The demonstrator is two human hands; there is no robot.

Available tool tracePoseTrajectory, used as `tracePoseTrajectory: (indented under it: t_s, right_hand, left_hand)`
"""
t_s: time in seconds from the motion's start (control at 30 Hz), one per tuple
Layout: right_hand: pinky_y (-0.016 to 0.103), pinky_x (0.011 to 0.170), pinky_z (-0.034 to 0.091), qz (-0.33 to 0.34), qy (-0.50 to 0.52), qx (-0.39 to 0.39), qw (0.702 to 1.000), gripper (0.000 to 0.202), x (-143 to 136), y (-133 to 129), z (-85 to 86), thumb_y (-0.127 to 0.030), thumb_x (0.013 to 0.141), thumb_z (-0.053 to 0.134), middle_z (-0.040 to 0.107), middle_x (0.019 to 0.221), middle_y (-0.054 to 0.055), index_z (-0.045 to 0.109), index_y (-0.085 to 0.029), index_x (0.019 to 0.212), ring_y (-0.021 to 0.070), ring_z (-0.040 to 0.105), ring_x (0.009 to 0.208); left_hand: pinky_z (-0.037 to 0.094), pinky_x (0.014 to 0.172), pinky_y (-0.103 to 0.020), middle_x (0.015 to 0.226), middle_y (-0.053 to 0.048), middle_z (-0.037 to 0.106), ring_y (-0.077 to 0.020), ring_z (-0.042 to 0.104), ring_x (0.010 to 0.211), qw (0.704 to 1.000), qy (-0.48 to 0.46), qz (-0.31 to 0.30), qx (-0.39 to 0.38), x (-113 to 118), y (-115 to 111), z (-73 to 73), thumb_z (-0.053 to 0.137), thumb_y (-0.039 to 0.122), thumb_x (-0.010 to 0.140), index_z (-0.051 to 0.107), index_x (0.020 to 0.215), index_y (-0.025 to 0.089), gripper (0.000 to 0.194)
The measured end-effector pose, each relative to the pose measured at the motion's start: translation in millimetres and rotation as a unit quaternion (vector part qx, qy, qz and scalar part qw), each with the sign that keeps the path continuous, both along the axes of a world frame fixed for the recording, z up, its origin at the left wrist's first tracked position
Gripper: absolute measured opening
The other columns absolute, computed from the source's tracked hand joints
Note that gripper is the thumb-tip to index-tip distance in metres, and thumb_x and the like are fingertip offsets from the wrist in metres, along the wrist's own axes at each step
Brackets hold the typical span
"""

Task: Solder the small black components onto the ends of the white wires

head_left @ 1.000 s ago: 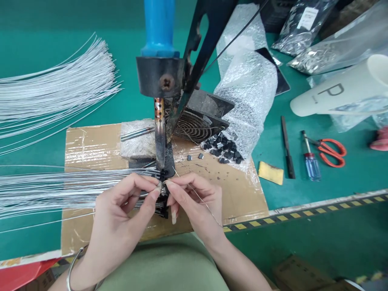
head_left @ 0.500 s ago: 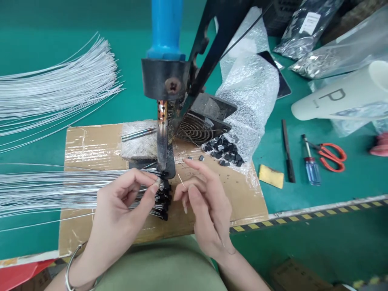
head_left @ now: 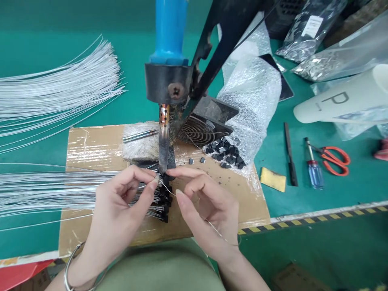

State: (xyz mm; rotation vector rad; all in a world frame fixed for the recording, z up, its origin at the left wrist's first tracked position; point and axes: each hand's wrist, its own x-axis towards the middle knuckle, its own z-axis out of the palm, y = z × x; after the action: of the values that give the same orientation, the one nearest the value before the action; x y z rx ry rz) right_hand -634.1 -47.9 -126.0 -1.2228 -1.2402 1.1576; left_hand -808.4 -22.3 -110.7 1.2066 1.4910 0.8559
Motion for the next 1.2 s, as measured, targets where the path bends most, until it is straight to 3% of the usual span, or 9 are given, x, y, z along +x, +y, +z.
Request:
tracePoseTrajectory:
  t_s: [0.4,0.67,0.87,1.2]
  right_hand:
    - [0.032,0.099,0.06,-0.021,0.04,-0.037,0.998,0.022,-4,3,-2.4,-0.015,0.098,0.07,0.083,0.119,0.004,0.061,-0.024,0.08,0.0189,0.08,0.109]
    - [0.039,0.1,0.062,-0.035,0.04,-0.031,0.998,0.02,-6,5,-4.3,-0.018,0.097,0.071,0.083,0.118,0.008,0.063,-0.024,0.08,0.0234,0.08,0.11]
    - [0.036,0.098,0.063,-0.036,0.05,-0.038,0.997,0.021,-6,6,-2.2,-0.017,0.096,0.073,0.085,0.117,0.006,0.062,-0.024,0.079,0.0222,0.081,0.108]
    - [0.033,0.101,0.062,-0.033,0.073,-0.029,0.996,0.021,-6,10,-4.1,-0.012,0.095,0.072,0.084,0.12,0.003,0.065,-0.025,0.08,0.02,0.08,0.11]
  left_hand:
    - [0.047,0.063,-0.017,0.092,0.004,0.076,-0.0082,0.066,0.074,1.0,0.014,0.001,0.006,1,3,1.7,0.075,0.022,0.093,0.075,0.086,0.025,0.008]
    - [0.044,0.057,-0.02,0.089,0.003,0.076,-0.0091,0.063,0.068,0.999,0.038,0.01,0.016,4,4,4.6,0.074,0.022,0.092,0.074,0.084,0.023,0.008]
    - [0.051,0.065,-0.016,0.087,0.004,0.076,-0.0085,0.068,0.073,0.999,0.024,0.009,0.02,5,8,7.9,0.074,0.018,0.09,0.074,0.081,0.024,0.01]
    - [0.046,0.056,-0.02,0.086,0.002,0.077,-0.0106,0.066,0.068,0.999,0.039,0.015,0.023,4,9,10.9,0.075,0.021,0.089,0.074,0.08,0.023,0.009]
